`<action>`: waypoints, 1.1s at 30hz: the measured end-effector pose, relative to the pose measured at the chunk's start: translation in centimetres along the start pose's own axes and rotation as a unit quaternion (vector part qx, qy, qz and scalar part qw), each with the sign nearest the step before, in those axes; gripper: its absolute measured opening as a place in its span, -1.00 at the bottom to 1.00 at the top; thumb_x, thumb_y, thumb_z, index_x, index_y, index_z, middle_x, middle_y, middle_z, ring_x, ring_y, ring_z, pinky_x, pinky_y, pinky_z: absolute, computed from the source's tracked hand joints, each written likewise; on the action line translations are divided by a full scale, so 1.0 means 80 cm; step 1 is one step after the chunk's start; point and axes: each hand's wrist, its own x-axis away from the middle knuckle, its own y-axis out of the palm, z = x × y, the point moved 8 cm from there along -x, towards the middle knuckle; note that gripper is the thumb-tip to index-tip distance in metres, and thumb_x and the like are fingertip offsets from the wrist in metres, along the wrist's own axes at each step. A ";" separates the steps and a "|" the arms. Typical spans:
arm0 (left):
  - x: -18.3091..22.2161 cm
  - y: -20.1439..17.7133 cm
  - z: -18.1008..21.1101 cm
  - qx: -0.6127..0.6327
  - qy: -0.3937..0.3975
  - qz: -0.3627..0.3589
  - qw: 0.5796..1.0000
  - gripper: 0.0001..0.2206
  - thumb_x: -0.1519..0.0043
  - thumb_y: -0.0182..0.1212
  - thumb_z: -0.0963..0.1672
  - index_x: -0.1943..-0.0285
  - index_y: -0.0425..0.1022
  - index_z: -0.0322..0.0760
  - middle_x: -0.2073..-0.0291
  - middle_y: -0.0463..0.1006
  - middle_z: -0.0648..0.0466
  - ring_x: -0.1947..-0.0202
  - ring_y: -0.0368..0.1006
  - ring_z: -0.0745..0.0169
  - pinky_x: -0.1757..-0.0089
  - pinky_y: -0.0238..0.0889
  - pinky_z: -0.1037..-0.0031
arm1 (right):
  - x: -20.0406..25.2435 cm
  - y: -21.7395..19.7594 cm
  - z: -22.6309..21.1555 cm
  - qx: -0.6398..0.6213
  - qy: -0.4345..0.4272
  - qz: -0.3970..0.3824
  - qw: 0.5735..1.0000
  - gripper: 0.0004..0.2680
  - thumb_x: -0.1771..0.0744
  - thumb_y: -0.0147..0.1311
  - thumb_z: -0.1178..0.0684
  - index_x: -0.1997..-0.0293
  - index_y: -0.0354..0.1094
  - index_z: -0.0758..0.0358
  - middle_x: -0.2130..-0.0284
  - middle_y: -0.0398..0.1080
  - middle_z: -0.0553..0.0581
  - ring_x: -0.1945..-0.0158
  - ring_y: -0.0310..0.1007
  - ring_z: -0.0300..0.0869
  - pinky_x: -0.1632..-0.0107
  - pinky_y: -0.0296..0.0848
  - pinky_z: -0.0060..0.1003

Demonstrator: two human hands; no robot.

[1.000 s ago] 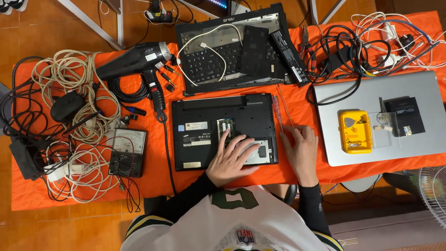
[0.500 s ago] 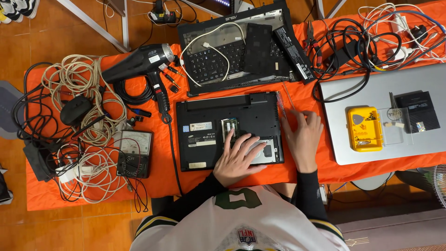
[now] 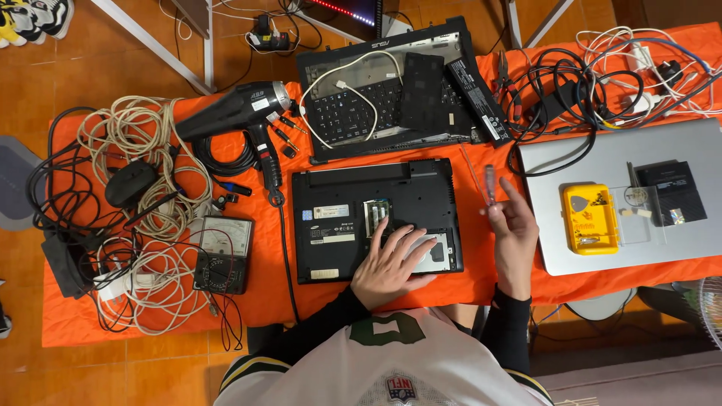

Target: Removing, heating, and testing laptop components with tools.

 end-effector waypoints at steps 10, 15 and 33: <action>0.003 0.006 -0.003 0.025 -0.018 -0.012 0.999 -0.37 -0.26 0.26 0.16 -0.43 0.33 -0.15 -0.29 0.32 0.00 -0.33 0.23 0.03 -0.40 -0.19 -0.20 | 0.020 0.017 -0.012 -0.230 -0.001 -0.104 0.968 -0.87 -0.43 0.00 0.17 -0.07 0.30 0.37 0.09 0.49 0.17 0.00 0.48 -0.15 -0.24 0.39 -0.21; 0.008 0.013 -0.006 0.036 -0.037 -0.025 0.998 -0.28 -0.23 0.27 0.17 -0.49 0.22 -0.19 -0.33 0.27 -0.04 -0.37 0.18 -0.01 -0.39 -0.24 -0.21 | 0.033 -0.004 -0.002 -0.148 -0.018 -0.072 0.986 -0.84 -0.46 0.06 0.21 -0.15 0.31 0.48 0.12 0.41 0.12 0.08 0.41 -0.21 -0.13 0.38 -0.27; 0.003 0.017 -0.007 0.038 -0.043 -0.043 0.997 -0.22 -0.22 0.25 0.19 -0.53 0.14 -0.20 -0.37 0.23 -0.03 -0.40 0.13 0.00 -0.41 -0.31 -0.21 | 0.037 -0.027 -0.027 -0.140 -0.041 0.008 0.989 -0.58 -0.40 0.12 0.25 -0.43 0.05 0.27 0.16 0.49 0.19 0.07 0.51 -0.18 -0.10 0.48 -0.25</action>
